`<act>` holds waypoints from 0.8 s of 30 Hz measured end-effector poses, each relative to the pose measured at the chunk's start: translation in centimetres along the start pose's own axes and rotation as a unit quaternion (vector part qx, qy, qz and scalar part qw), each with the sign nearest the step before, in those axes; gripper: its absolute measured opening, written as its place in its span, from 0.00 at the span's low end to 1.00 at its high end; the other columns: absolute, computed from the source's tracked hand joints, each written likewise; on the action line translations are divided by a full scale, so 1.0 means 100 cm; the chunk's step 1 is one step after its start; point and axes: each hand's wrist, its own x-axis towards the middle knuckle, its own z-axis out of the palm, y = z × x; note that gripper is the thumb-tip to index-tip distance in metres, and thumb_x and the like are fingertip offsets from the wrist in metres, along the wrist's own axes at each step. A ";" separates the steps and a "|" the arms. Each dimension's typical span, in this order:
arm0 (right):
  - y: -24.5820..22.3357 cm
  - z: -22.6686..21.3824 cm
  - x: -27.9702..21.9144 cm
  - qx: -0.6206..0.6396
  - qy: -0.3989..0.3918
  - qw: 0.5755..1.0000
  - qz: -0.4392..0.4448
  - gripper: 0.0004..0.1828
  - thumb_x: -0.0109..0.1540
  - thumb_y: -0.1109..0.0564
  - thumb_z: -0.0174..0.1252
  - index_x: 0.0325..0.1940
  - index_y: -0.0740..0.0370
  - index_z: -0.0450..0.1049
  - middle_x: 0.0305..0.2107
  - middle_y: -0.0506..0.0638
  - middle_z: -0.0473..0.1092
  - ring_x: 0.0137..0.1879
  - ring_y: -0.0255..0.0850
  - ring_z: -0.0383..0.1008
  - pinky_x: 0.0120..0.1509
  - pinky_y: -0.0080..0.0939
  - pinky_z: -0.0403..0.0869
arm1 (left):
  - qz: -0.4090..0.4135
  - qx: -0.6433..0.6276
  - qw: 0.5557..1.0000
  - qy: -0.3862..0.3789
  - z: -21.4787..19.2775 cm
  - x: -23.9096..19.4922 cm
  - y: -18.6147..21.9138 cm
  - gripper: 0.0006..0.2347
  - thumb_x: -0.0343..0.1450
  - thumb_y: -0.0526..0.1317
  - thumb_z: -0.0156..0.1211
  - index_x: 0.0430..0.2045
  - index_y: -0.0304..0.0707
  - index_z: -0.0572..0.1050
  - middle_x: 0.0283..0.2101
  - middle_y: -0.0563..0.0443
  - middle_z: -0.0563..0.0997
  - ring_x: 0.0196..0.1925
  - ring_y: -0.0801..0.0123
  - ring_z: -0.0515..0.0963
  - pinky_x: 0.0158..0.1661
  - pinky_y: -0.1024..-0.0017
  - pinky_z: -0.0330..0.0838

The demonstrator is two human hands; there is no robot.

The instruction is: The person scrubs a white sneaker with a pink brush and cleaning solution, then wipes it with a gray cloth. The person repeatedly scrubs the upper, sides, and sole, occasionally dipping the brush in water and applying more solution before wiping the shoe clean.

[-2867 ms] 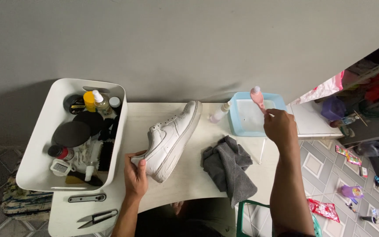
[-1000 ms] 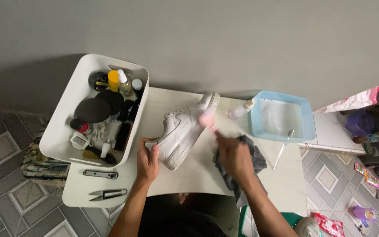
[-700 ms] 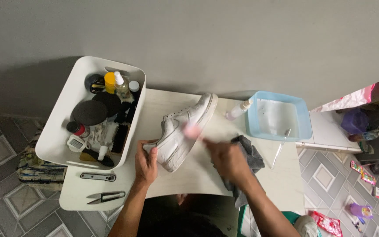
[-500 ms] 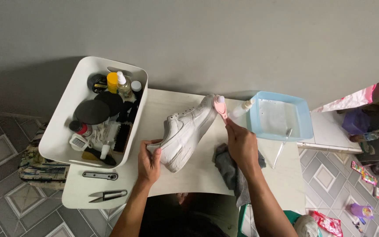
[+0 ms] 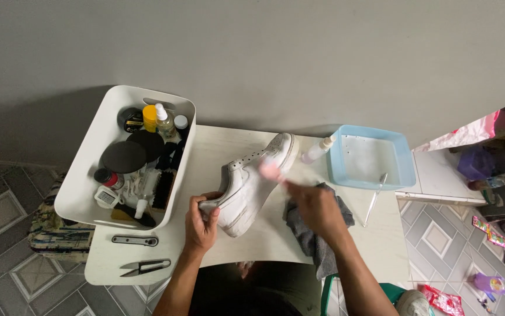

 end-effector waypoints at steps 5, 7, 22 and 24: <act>-0.028 0.000 -0.011 0.007 -0.057 0.997 0.047 0.16 0.69 0.53 0.51 0.42 0.62 0.84 0.45 0.53 0.83 0.10 0.26 0.51 0.13 0.32 0.50 | 0.109 0.016 0.994 0.003 -0.011 0.001 0.021 0.18 0.77 0.53 0.47 0.43 0.33 0.62 0.49 0.39 0.82 0.42 0.54 0.87 0.31 0.69 0.79; -0.006 0.004 -0.006 0.023 -0.016 0.999 0.022 0.16 0.68 0.55 0.52 0.34 0.63 0.83 0.42 0.51 0.83 0.12 0.26 0.56 0.13 0.34 0.56 | 0.146 0.044 0.988 0.024 -0.020 0.008 0.017 0.17 0.77 0.52 0.48 0.40 0.33 0.62 0.47 0.37 0.82 0.43 0.52 0.85 0.36 0.66 0.79; -0.001 0.039 0.000 0.119 -0.003 0.990 0.073 0.16 0.67 0.52 0.54 0.55 0.57 0.82 0.20 0.44 0.69 0.20 0.29 0.51 0.22 0.37 0.50 | 0.254 0.106 0.961 0.014 -0.021 0.016 0.019 0.10 0.78 0.44 0.49 0.39 0.35 0.64 0.55 0.35 0.76 0.63 0.34 0.75 0.58 0.53 0.77; 0.009 0.040 0.005 0.176 -0.037 0.984 0.012 0.16 0.66 0.58 0.57 0.56 0.67 0.79 0.21 0.50 0.80 0.14 0.27 0.49 0.17 0.34 0.47 | 0.249 0.099 0.963 0.013 -0.020 0.017 0.020 0.10 0.79 0.43 0.47 0.39 0.34 0.63 0.54 0.33 0.76 0.62 0.33 0.75 0.59 0.51 0.76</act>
